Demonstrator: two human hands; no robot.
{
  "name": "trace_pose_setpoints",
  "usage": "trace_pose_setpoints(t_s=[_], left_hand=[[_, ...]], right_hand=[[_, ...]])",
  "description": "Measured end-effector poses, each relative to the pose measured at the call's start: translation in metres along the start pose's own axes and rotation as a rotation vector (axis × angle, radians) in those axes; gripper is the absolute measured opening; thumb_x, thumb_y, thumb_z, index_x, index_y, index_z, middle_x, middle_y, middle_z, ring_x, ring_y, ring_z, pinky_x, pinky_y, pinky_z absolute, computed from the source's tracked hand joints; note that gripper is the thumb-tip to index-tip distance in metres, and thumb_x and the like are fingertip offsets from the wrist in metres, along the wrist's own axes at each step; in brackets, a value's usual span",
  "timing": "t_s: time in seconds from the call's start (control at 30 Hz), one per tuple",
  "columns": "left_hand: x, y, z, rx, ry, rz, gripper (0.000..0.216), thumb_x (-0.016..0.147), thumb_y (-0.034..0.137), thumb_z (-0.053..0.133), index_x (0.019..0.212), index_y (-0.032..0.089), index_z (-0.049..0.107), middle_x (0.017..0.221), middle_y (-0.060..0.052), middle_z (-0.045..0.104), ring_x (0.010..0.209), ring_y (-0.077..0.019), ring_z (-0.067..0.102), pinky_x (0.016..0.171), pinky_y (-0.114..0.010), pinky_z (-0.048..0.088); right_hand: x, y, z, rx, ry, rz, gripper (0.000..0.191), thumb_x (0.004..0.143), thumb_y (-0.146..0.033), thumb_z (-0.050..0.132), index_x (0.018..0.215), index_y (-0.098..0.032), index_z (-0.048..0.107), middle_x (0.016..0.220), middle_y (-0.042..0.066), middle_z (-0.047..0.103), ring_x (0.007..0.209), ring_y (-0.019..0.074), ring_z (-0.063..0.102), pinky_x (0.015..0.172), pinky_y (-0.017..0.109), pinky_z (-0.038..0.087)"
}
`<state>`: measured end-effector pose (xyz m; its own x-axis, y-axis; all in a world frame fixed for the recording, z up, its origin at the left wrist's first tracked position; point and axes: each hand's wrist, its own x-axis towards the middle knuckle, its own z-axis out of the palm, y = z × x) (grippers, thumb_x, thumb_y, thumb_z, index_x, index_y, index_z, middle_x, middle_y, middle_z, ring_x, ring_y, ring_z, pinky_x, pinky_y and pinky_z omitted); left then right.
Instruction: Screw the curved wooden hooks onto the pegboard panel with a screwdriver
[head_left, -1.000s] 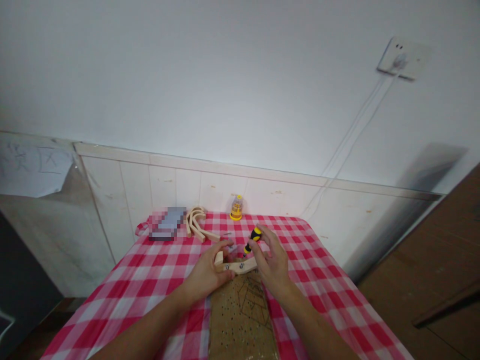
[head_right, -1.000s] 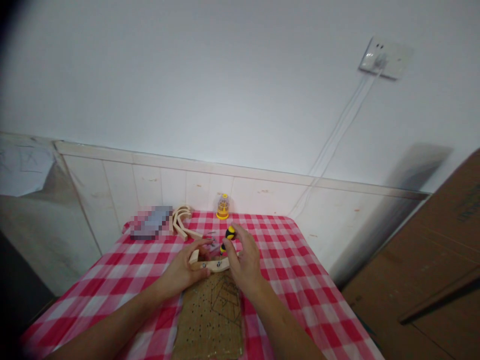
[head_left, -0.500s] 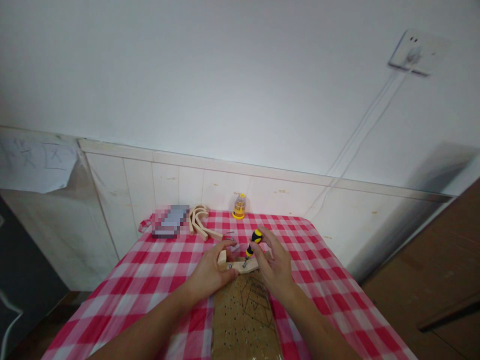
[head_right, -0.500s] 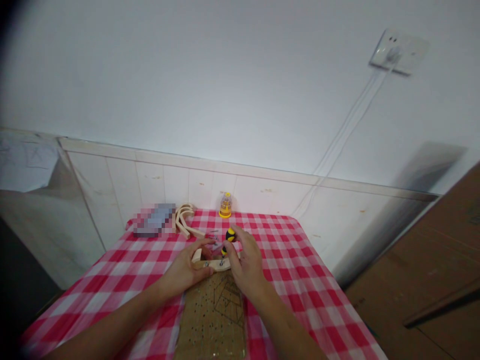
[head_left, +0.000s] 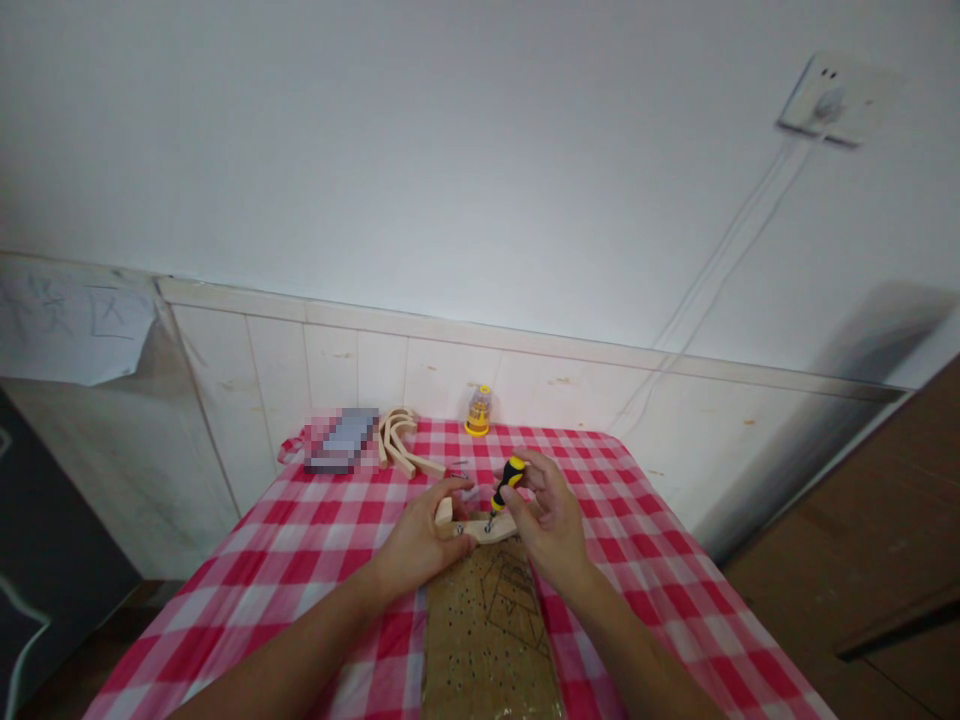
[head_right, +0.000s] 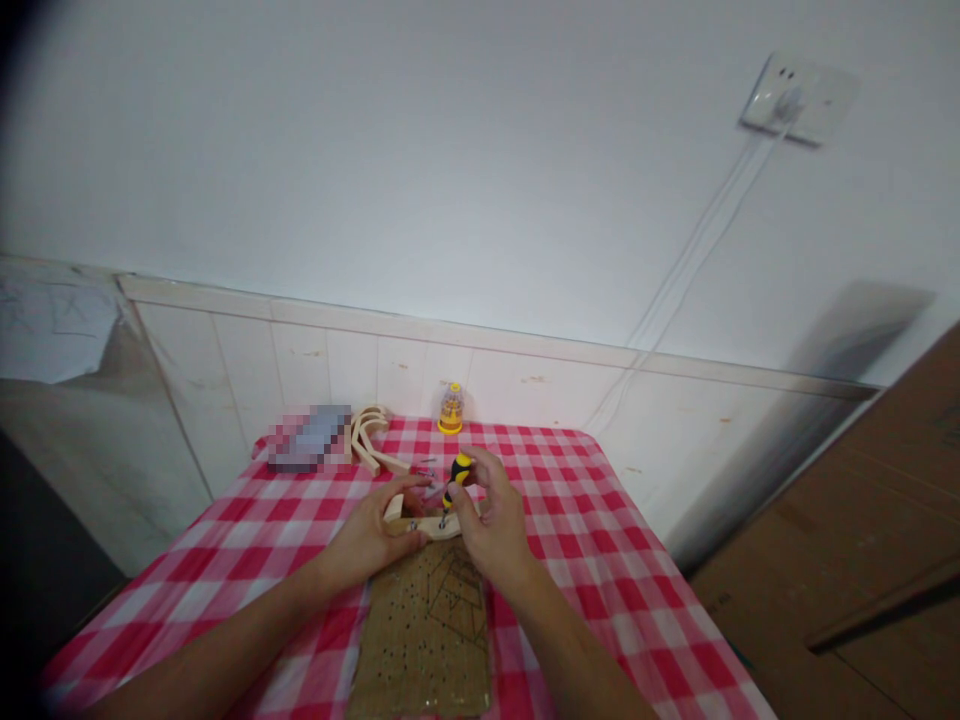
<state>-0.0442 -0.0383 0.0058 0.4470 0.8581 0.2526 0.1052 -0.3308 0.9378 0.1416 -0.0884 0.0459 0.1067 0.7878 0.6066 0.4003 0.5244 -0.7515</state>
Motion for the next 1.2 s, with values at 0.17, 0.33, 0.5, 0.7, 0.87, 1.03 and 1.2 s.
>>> trace_pose_setpoints(t_s=[0.17,0.33,0.5,0.7,0.87,1.03,1.2], left_hand=[[0.0000,-0.0009,-0.0007,0.014,-0.005,-0.005,0.061,0.067,0.018,0.074,0.127,0.016,0.061,0.095,-0.006,0.072,0.083,-0.0210,0.067,0.076,-0.032,0.053],[-0.0001,0.0021,-0.0016,0.029,0.021,-0.014,0.060,0.065,0.016,0.074,0.124,0.018,0.063,0.119,-0.010,0.071,0.107,-0.0275,0.067,0.094,-0.037,0.051],[0.0001,0.0044,-0.0018,0.040,0.024,-0.022,0.062,0.063,0.016,0.075,0.124,0.017,0.063,0.110,-0.009,0.073,0.099,-0.0264,0.068,0.092,-0.038,0.051],[0.0002,0.0039,-0.0007,0.009,0.010,-0.042,0.063,0.064,0.017,0.074,0.126,0.016,0.061,0.107,-0.009,0.072,0.092,-0.0243,0.067,0.084,-0.035,0.052],[0.0002,0.0045,-0.0012,0.026,0.010,-0.033,0.061,0.064,0.017,0.074,0.124,0.015,0.061,0.106,-0.009,0.071,0.092,-0.0236,0.066,0.086,-0.036,0.051],[0.0000,0.0059,-0.0008,-0.005,-0.020,-0.043,0.059,0.066,0.017,0.071,0.124,0.016,0.060,0.088,-0.003,0.068,0.076,-0.0190,0.063,0.072,-0.030,0.049],[0.0001,0.0053,0.0001,0.006,-0.016,-0.031,0.055,0.066,0.016,0.070,0.120,0.018,0.061,0.086,-0.001,0.068,0.071,-0.0175,0.061,0.066,-0.028,0.045]], right_hand=[[0.0006,0.0012,0.0031,0.010,0.046,-0.010,0.044,0.091,-0.029,0.070,0.133,-0.027,0.059,0.105,0.007,0.075,0.090,0.0207,0.072,0.077,0.033,0.060],[0.0014,0.0047,0.0044,-0.033,0.077,-0.077,0.038,0.087,-0.026,0.074,0.125,-0.030,0.068,0.099,0.003,0.074,0.084,0.0183,0.068,0.080,0.033,0.057],[0.0020,0.0046,0.0051,-0.052,0.100,-0.101,0.039,0.086,-0.024,0.076,0.124,-0.028,0.069,0.093,0.002,0.073,0.080,0.0177,0.066,0.075,0.031,0.056],[0.0026,0.0023,0.0046,-0.096,0.117,-0.137,0.037,0.086,-0.026,0.076,0.123,-0.026,0.070,0.092,0.003,0.074,0.077,0.0175,0.066,0.074,0.031,0.058],[0.0011,-0.0019,0.0014,-0.171,0.082,-0.193,0.038,0.089,-0.024,0.071,0.127,-0.028,0.067,0.101,0.005,0.075,0.083,0.0188,0.070,0.079,0.033,0.060],[-0.0025,0.0019,-0.0014,-0.196,0.062,-0.179,0.040,0.093,-0.022,0.063,0.133,-0.028,0.064,0.117,0.009,0.075,0.097,0.0224,0.073,0.089,0.039,0.060],[-0.0026,0.0063,-0.0007,-0.149,0.049,-0.135,0.039,0.094,-0.023,0.062,0.133,-0.028,0.064,0.117,0.008,0.075,0.098,0.0225,0.074,0.090,0.039,0.061]])
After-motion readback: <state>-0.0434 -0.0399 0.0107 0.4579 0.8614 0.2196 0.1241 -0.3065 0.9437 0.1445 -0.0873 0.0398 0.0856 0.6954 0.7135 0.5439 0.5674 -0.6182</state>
